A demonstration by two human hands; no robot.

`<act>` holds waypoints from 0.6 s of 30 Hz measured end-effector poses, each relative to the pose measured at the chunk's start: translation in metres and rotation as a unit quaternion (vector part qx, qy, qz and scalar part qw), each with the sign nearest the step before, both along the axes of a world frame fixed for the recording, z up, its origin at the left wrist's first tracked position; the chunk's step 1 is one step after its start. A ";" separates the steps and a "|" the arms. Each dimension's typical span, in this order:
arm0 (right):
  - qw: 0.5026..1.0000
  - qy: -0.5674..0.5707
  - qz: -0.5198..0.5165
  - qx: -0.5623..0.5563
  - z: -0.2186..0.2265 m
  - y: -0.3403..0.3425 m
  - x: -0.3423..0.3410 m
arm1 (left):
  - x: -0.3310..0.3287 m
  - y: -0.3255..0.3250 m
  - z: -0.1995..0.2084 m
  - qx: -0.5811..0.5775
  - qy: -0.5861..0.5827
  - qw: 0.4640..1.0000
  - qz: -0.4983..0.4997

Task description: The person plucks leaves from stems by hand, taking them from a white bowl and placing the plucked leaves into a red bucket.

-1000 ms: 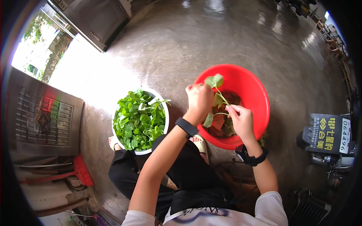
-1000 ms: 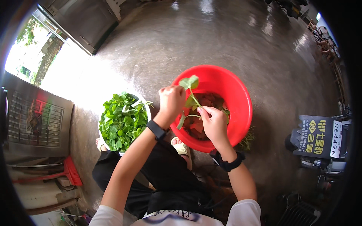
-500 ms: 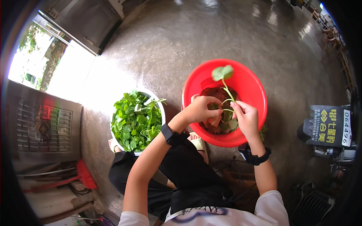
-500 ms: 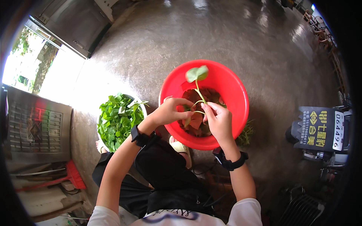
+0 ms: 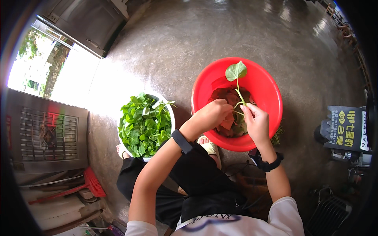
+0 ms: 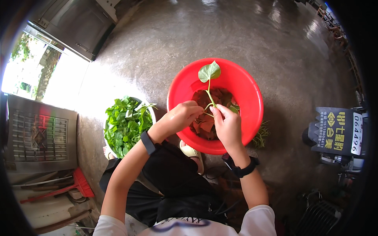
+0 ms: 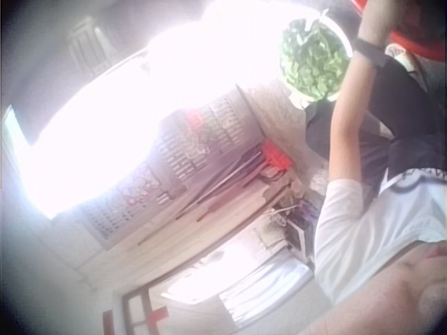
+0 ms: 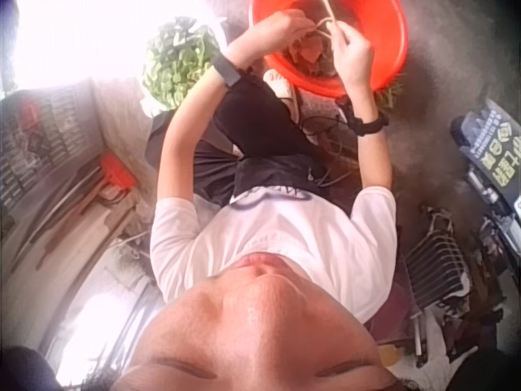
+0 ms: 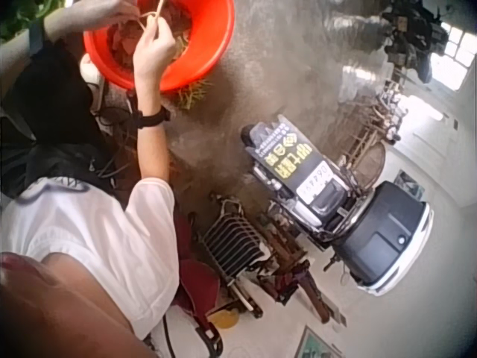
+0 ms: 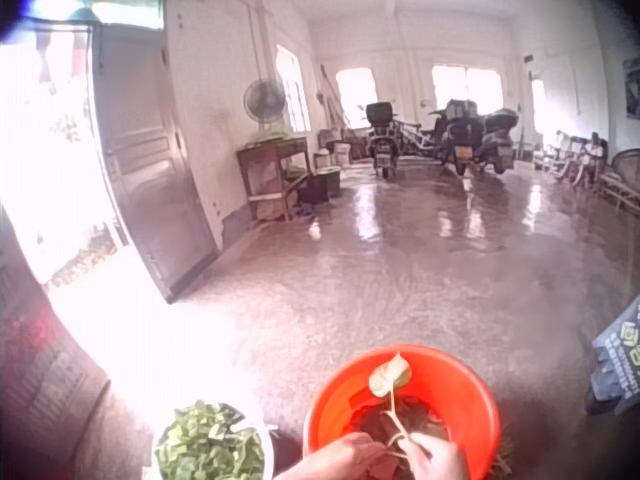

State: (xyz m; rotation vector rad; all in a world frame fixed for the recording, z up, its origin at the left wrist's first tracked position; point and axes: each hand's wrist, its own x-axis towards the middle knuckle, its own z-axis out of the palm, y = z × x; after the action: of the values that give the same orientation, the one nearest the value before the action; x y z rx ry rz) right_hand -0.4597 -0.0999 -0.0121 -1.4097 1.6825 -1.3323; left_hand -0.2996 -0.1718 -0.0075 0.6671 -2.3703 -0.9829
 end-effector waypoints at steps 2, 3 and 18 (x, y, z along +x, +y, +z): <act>1.000 0.019 0.011 0.016 0.000 0.001 -0.003 | -0.004 0.002 -0.001 -0.204 -0.144 0.968 -0.018; 1.000 0.018 0.014 0.016 0.001 0.002 -0.002 | -0.003 0.003 -0.003 -0.237 -0.145 0.961 -0.015; 0.976 -0.184 0.061 0.099 0.019 0.018 -0.025 | 0.006 -0.023 -0.018 -0.070 -0.130 0.974 0.172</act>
State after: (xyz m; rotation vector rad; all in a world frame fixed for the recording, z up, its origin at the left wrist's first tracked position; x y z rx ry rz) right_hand -0.4848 -0.0820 0.0064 -1.0576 1.4149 -1.2304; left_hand -0.2936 -0.1948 -0.0259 1.1637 -2.3989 -0.6019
